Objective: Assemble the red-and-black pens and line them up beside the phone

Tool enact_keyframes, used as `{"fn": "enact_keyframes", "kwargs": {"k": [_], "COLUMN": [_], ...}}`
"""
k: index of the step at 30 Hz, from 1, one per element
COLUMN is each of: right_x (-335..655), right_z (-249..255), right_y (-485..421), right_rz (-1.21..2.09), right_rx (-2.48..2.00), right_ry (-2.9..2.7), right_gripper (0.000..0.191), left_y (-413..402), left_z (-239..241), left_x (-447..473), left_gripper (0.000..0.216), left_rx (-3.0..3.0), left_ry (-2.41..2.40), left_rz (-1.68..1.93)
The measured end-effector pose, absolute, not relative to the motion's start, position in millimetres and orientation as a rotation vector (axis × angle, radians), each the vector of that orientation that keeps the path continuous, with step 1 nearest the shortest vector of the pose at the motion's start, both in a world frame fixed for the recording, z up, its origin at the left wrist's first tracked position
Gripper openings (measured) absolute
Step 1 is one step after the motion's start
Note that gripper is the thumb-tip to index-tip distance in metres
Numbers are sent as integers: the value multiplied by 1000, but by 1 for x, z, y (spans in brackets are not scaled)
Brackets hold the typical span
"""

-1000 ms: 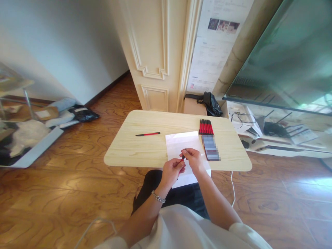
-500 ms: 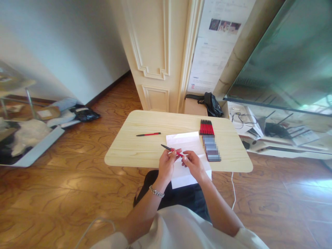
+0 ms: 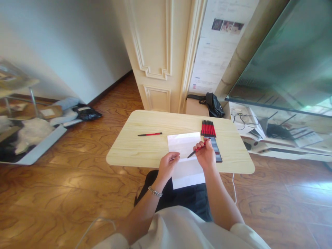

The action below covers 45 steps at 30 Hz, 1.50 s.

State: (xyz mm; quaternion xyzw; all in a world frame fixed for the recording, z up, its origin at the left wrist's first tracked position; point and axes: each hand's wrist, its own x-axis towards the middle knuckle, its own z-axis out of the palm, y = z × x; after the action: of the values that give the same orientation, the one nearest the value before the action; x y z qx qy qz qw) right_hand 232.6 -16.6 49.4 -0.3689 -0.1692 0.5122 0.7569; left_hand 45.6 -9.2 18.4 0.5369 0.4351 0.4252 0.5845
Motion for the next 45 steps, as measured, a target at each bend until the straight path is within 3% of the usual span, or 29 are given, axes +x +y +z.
{"fn": "enact_keyframes", "kwargs": {"k": [7, 16, 23, 29, 37, 41, 45], "right_x": [246, 247, 248, 247, 235, 218, 199], "right_z": [46, 42, 41, 49, 39, 26, 10], "right_y": [-4, 0, -1, 13, 43, 57, 71], "right_rz": [1192, 1363, 1397, 1340, 1234, 1372, 1082], "right_rx": [-807, -583, -525, -679, -1134, -1150, -1339], "right_ry": [-335, -150, -106, -118, -310, -454, -723], "right_gripper": [45, 34, 38, 30, 63, 53, 32], "left_y": [9, 21, 43, 53, 49, 48, 48], "left_z": [10, 4, 1, 0, 1, 3, 4], "left_x": [30, 22, 29, 42, 44, 43, 43], "left_gripper": [25, 23, 17, 29, 32, 34, 35], "left_rx": [1334, 1597, 2015, 2338, 2425, 2452, 2463], "left_ry": [1121, 1230, 1299, 1427, 1522, 1520, 1524], "left_rz": [1082, 1047, 1066, 876, 671, 642, 633]}}
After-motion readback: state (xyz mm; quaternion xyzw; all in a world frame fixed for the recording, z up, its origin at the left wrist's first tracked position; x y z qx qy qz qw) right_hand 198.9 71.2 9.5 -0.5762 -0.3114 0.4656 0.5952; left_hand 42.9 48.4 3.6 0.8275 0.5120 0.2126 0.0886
